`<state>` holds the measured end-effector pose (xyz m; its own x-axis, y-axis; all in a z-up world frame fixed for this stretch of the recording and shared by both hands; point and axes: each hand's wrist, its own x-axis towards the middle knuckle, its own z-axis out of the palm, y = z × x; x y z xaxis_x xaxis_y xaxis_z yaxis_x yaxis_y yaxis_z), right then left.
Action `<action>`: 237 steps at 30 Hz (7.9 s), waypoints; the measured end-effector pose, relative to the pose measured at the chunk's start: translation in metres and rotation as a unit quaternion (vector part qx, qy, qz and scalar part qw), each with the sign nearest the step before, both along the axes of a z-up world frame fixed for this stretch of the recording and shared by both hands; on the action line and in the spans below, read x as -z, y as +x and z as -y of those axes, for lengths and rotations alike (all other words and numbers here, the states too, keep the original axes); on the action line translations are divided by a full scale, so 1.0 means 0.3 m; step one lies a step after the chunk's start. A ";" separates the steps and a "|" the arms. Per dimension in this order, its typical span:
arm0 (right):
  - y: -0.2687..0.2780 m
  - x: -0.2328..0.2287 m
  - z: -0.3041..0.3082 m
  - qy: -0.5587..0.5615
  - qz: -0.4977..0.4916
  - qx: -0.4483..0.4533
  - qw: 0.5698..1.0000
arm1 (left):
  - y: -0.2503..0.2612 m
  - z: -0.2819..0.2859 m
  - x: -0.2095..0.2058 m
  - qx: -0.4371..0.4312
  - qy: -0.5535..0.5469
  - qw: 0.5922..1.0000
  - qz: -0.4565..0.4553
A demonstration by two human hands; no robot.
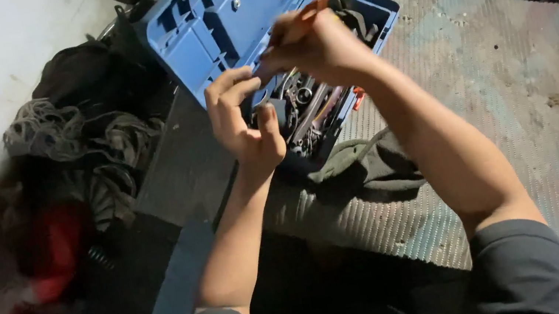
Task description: Organizing hand tools inside a plastic toolbox and then closing and latching the lid.
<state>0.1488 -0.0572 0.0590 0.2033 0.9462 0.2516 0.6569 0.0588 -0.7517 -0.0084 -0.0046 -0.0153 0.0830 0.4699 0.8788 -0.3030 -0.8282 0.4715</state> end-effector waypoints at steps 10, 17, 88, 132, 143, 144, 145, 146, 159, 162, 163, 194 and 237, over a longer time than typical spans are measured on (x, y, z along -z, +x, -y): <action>0.423 0.303 0.683 0.052 0.219 0.380 0.897 | 0.023 -0.006 0.023 0.055 -0.023 0.994 0.089; 0.091 0.289 0.811 -0.057 0.296 0.403 0.864 | -0.100 0.039 0.044 0.027 -0.017 0.999 0.044; -0.313 0.599 0.899 0.210 -0.103 0.416 0.879 | -0.241 0.191 0.631 -0.112 0.189 0.884 -0.413; -0.035 0.075 -0.259 0.334 0.315 0.098 0.883 | 0.035 -0.583 -0.164 0.361 -0.177 0.899 -0.174; -0.313 0.049 -0.308 0.344 -0.040 0.301 0.889 | 0.093 -0.657 -0.078 0.372 -0.132 0.914 -0.098; -0.342 0.043 -0.288 0.356 -0.028 0.237 0.904 | 0.073 -0.641 -0.106 0.337 -0.098 0.931 -0.102; -0.326 0.036 -0.262 0.356 -0.027 0.239 0.903 | 0.079 -0.650 -0.102 0.340 -0.098 0.930 -0.101; -0.317 0.034 -0.239 0.363 0.037 0.151 0.919 | 0.076 -0.660 -0.091 0.343 -0.107 0.928 -0.096; -0.079 -0.073 -0.245 0.386 0.336 0.008 0.859 | -0.010 -0.485 -0.208 0.243 -0.056 0.959 -0.133; 0.139 -0.028 -0.188 0.226 0.371 0.197 0.879 | -0.028 -0.503 -0.162 0.276 -0.087 0.947 -0.141; 0.256 0.002 -0.155 0.227 0.372 0.194 0.879 | -0.033 -0.493 -0.174 0.273 -0.087 0.948 -0.138; 0.352 -0.125 0.073 0.180 0.391 0.245 0.869 | -0.057 -0.256 -0.285 0.194 0.032 0.961 -0.195; 0.895 0.056 0.870 0.556 -0.250 0.421 0.671 | -0.053 0.035 -0.255 0.120 0.076 0.943 -0.302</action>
